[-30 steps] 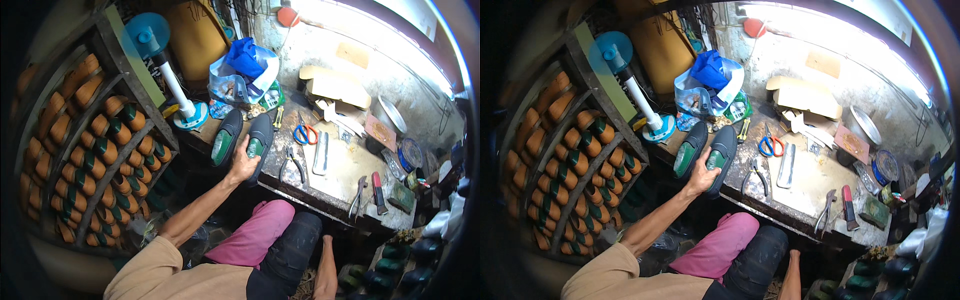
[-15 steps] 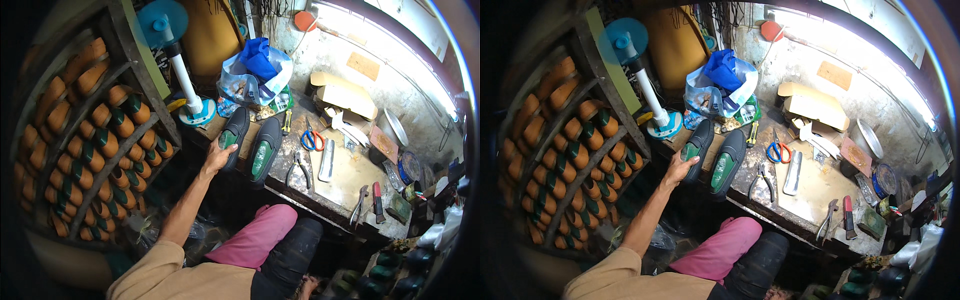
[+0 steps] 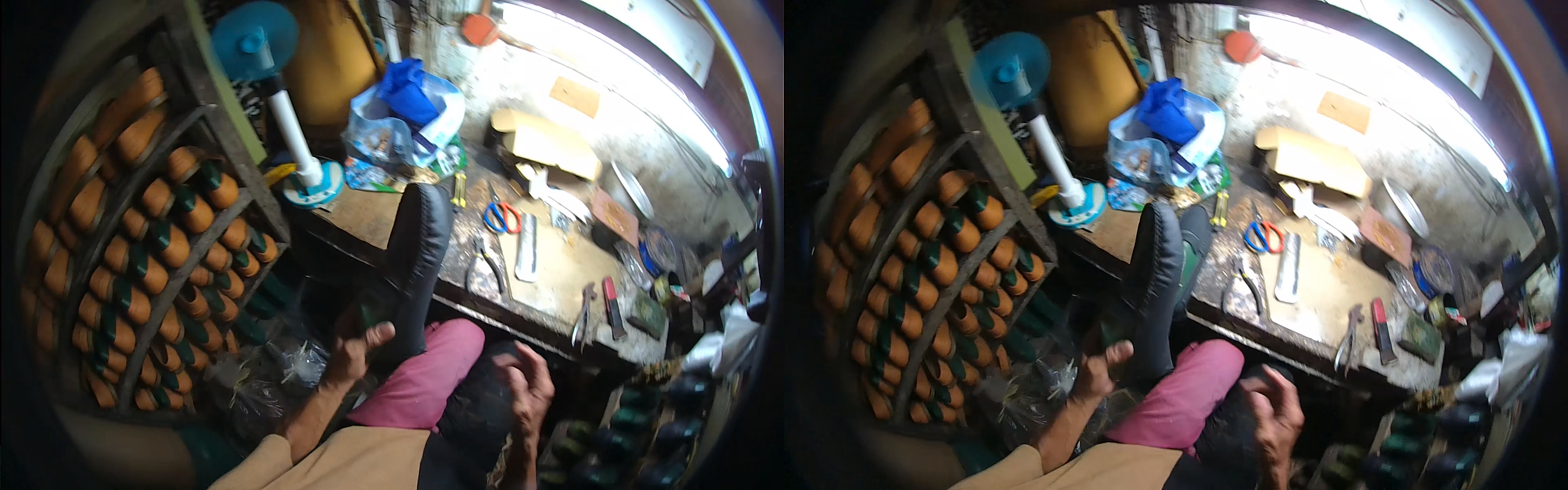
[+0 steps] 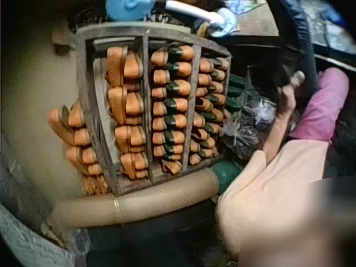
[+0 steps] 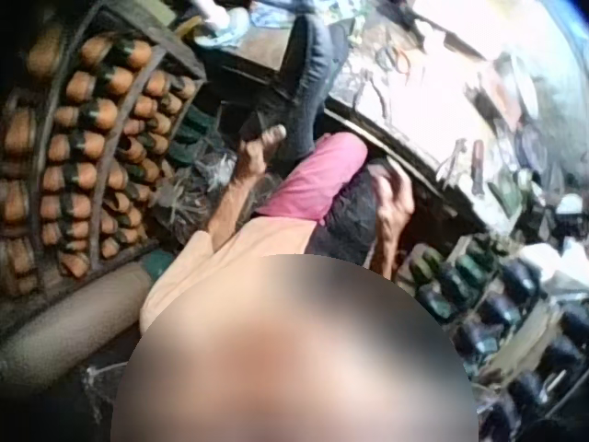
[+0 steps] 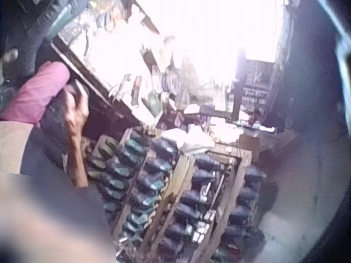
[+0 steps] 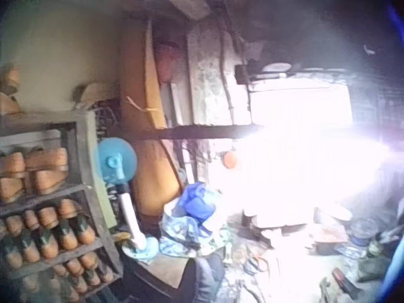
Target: The person repairs a black slip-on shoe by hammering the sole, inserting a wedge, and using pliers to adjust the shoe's edge. The person repeatedly hammers and manipulates the shoe while seated on the floor.
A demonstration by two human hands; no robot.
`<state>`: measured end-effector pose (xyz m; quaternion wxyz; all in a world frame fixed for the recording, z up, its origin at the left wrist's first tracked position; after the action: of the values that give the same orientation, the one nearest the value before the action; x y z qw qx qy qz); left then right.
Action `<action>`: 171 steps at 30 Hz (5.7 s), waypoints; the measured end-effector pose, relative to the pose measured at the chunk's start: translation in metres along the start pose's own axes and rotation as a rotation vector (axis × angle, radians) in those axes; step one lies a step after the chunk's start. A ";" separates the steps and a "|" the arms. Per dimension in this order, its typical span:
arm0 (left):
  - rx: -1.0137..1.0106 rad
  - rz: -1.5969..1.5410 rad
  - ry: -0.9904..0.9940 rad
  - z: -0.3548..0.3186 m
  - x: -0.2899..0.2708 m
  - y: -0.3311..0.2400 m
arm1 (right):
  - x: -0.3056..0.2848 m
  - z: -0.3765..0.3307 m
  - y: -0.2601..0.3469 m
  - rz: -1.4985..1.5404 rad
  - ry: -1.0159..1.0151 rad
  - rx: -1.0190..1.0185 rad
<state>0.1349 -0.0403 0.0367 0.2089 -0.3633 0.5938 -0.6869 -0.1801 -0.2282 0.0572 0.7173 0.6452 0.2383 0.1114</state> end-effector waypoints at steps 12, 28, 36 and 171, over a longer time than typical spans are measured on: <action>-0.693 -0.728 0.661 -0.071 0.162 0.102 | 0.059 -0.101 -0.068 0.942 0.309 0.573; 0.093 -0.133 0.780 -0.045 0.212 0.005 | 0.073 0.001 -0.173 1.117 0.340 0.568; 0.155 0.007 0.810 -0.096 0.185 0.012 | 0.091 0.001 -0.235 0.684 0.331 0.690; -0.068 -0.076 0.683 -0.006 0.136 0.052 | 0.012 0.086 0.003 -1.070 0.238 -0.368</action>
<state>0.0347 -0.1449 0.0201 -0.0398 -0.1412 0.6378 -0.7561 -0.1272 -0.2970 0.0627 0.7426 0.2826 0.5870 -0.1553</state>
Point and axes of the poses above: each hand's wrist, its own z-axis towards the middle knuckle, its own x-axis out of the palm, y = z × x, the point moved 10 cm from there along z, towards the middle knuckle, and after that the axes turned 12 degrees about -z, right-handed, at the moved point
